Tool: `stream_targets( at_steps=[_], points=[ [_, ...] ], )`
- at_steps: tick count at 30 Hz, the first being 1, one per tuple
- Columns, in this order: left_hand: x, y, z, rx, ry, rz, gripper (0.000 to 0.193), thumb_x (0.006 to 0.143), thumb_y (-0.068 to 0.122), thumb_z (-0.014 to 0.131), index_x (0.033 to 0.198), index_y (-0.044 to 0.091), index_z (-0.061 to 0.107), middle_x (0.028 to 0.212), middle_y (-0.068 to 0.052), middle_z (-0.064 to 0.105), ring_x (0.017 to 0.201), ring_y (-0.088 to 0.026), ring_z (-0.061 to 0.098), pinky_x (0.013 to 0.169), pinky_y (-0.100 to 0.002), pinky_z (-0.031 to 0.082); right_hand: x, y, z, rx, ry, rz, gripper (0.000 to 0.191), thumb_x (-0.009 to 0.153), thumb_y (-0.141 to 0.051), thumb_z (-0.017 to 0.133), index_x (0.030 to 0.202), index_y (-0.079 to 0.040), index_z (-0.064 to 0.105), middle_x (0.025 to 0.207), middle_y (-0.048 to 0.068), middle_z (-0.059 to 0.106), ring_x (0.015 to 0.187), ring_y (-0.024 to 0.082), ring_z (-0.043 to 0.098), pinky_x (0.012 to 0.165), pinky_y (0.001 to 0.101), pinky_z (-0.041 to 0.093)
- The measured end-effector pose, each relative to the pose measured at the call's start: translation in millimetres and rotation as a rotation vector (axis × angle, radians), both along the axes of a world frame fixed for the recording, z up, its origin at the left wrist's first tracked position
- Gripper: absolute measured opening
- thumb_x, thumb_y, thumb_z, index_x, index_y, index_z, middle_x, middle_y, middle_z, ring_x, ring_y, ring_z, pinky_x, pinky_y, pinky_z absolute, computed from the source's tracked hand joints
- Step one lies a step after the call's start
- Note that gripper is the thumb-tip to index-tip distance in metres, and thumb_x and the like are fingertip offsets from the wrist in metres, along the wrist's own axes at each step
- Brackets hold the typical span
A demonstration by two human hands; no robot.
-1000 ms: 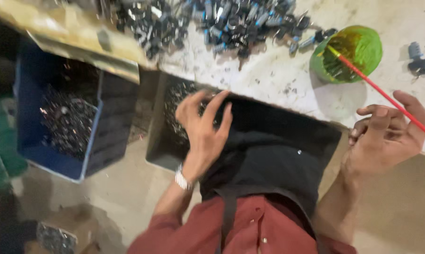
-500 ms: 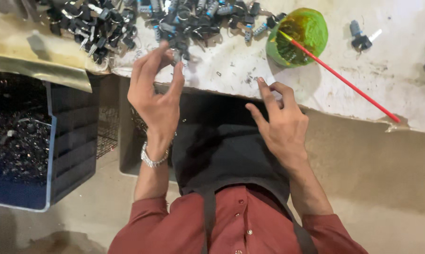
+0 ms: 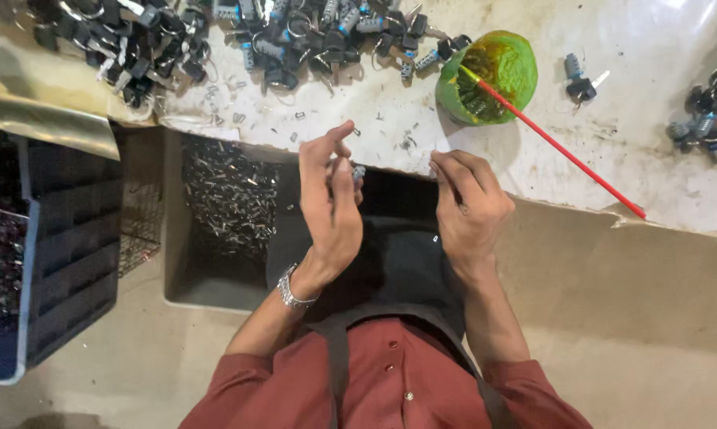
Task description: The person picks up small black plug-like components one at a time from the workbench, holds each in one hand, and uses a long red-handled brush to apply liquid from a green container onto the component. They then place the treated component aside and reach for the next one, repeating this cycle throughout the episode.
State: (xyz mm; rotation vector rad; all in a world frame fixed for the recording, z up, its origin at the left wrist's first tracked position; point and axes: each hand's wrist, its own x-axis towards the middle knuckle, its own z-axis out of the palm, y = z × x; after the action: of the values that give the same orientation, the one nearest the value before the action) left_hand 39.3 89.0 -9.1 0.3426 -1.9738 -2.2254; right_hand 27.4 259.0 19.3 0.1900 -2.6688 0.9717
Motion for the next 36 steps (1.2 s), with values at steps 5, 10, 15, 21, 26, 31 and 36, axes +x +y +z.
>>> stream_targets(
  at_steps=[5, 10, 15, 21, 26, 31, 36],
  points=[
    [10.8, -0.2, -13.3, -0.017, 0.288, -0.062, 0.068, 0.112, -0.001, 0.044, 0.168, 0.018, 0.01, 0.133, -0.007, 0.048, 0.087, -0.012, 0.044, 0.081, -0.022, 0.046, 6.1, 4.4, 5.4, -0.109, 0.002, -0.05, 0.012, 0.101, 0.006, 0.075, 0.11, -0.001, 0.075, 0.108, 0.01, 0.073, 0.087, 0.018, 0.07, 0.076, 0.0279, 0.056],
    [14.9, 3.5, -14.0, 0.096, 0.3, -0.134, 0.085, 0.114, -0.012, 0.049, 0.162, 0.029, -0.009, 0.145, -0.016, 0.048, 0.112, -0.023, 0.069, 0.101, -0.032, 0.06, 15.7, 13.8, 12.0, -0.621, -0.211, -0.219, 0.012, 0.098, 0.007, 0.073, 0.108, 0.0, 0.076, 0.108, 0.011, 0.075, 0.068, 0.006, 0.059, 0.057, 0.0189, 0.046],
    [23.5, 15.7, -14.8, -0.057, 0.405, -0.265, 0.106, 0.105, -0.019, 0.059, 0.165, 0.037, -0.007, 0.144, -0.02, 0.052, 0.129, -0.032, 0.065, 0.104, -0.037, 0.063, 30.1, 11.7, 10.8, -0.738, -0.293, -0.062, 0.015, 0.102, 0.009, 0.068, 0.113, 0.0, 0.073, 0.115, 0.013, 0.075, 0.073, 0.007, 0.062, 0.06, 0.0189, 0.047],
    [26.9, 20.2, -19.3, -0.141, 0.559, -0.244, 0.109, 0.101, -0.018, 0.067, 0.163, 0.036, -0.004, 0.143, -0.021, 0.056, 0.132, -0.03, 0.065, 0.102, -0.041, 0.058, 37.0, 3.9, 5.8, -0.729, -0.286, 0.004, 0.018, 0.098, 0.015, 0.072, 0.11, 0.002, 0.071, 0.118, 0.014, 0.072, 0.091, 0.01, 0.067, 0.073, 0.0189, 0.054],
    [32.1, 21.9, -6.3, 0.036, 0.335, -0.284, 0.097, 0.094, -0.021, 0.067, 0.16, 0.027, 0.014, 0.133, -0.026, 0.056, 0.12, -0.038, 0.066, 0.1, -0.045, 0.065, 36.4, 2.4, 5.3, -0.797, -0.264, 0.006, 0.019, 0.098, 0.015, 0.072, 0.111, 0.002, 0.07, 0.118, 0.012, 0.071, 0.101, 0.01, 0.069, 0.082, 0.0188, 0.056],
    [17.1, 16.8, 0.7, 0.724, -0.146, -0.229, 0.087, 0.099, -0.009, 0.068, 0.162, 0.016, 0.013, 0.116, -0.012, 0.058, 0.093, -0.022, 0.073, 0.083, -0.036, 0.065, 37.1, 1.8, 6.0, -0.728, -0.291, -0.025, 0.017, 0.096, 0.014, 0.073, 0.107, 0.002, 0.071, 0.116, 0.012, 0.071, 0.097, 0.008, 0.066, 0.076, 0.0196, 0.053],
    [10.9, 6.2, 7.7, 0.984, -0.28, -0.339, 0.085, 0.102, -0.001, 0.066, 0.165, 0.021, 0.012, 0.111, -0.011, 0.061, 0.076, -0.017, 0.068, 0.064, -0.029, 0.056, 38.1, 3.0, 3.7, -0.735, -0.304, -0.026, 0.016, 0.097, 0.014, 0.074, 0.107, 0.003, 0.07, 0.112, 0.012, 0.071, 0.094, 0.008, 0.064, 0.075, 0.0178, 0.05]
  ],
)
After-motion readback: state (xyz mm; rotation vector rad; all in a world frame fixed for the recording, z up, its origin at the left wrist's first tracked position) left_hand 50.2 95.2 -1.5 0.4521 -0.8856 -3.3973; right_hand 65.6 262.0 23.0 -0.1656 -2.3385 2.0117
